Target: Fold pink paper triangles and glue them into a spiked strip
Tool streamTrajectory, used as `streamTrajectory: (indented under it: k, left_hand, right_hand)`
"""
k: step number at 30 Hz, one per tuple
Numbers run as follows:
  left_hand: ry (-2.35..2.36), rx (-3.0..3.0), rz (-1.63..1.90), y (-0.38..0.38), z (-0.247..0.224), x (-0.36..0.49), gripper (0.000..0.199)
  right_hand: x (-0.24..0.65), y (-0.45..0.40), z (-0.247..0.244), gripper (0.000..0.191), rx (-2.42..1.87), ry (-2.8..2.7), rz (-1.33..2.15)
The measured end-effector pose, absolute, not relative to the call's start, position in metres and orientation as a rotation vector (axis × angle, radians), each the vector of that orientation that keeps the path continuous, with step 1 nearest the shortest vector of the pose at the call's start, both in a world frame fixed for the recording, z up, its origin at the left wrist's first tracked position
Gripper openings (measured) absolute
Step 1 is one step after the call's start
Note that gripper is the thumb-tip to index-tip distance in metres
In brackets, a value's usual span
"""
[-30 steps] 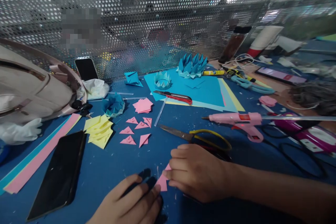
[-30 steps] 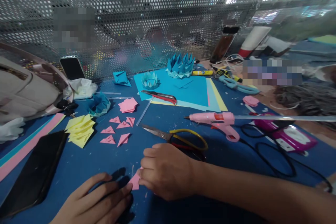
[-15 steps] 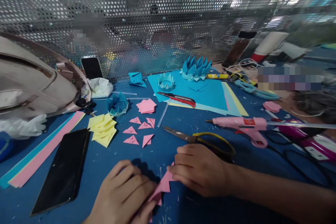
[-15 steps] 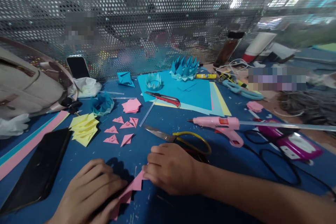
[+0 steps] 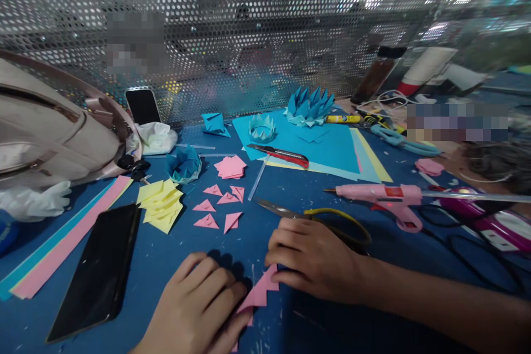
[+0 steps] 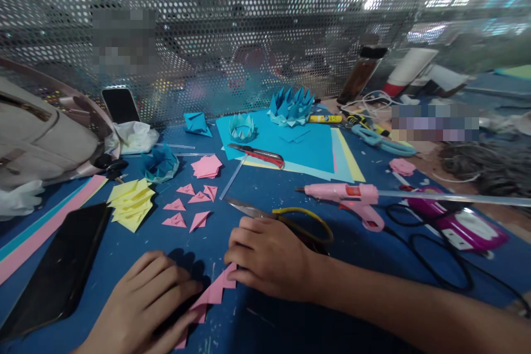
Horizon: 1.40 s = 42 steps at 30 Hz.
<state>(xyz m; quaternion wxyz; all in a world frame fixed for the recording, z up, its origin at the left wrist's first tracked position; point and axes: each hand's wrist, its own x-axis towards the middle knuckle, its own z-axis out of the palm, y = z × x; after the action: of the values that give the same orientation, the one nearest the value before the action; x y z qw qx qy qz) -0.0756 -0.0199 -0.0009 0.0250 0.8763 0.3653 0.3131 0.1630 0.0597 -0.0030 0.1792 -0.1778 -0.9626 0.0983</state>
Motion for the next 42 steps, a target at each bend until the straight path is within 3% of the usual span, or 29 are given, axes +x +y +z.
streamTrajectory:
  k: [18,27,35,42]
  left_hand:
    - [1.028,2.750,0.865,-0.020,-0.003,-0.077,0.018]
    - [1.030,2.759,0.871,-0.020,-0.007,-0.078,0.018]
    - [1.021,2.739,0.833,-0.020,-0.006,-0.078,0.016]
    - [1.001,2.696,0.814,-0.022,-0.001,-0.077,0.018]
  right_hand:
    - [0.155,0.064,0.007,0.012,-0.687,-2.613,1.042]
    - [0.157,0.065,0.005,0.015,-0.789,-2.504,1.027]
    - [0.167,0.067,0.018,0.016,-0.838,-2.004,1.233]
    - [0.180,0.087,0.023,0.033,-0.820,-1.501,1.074]
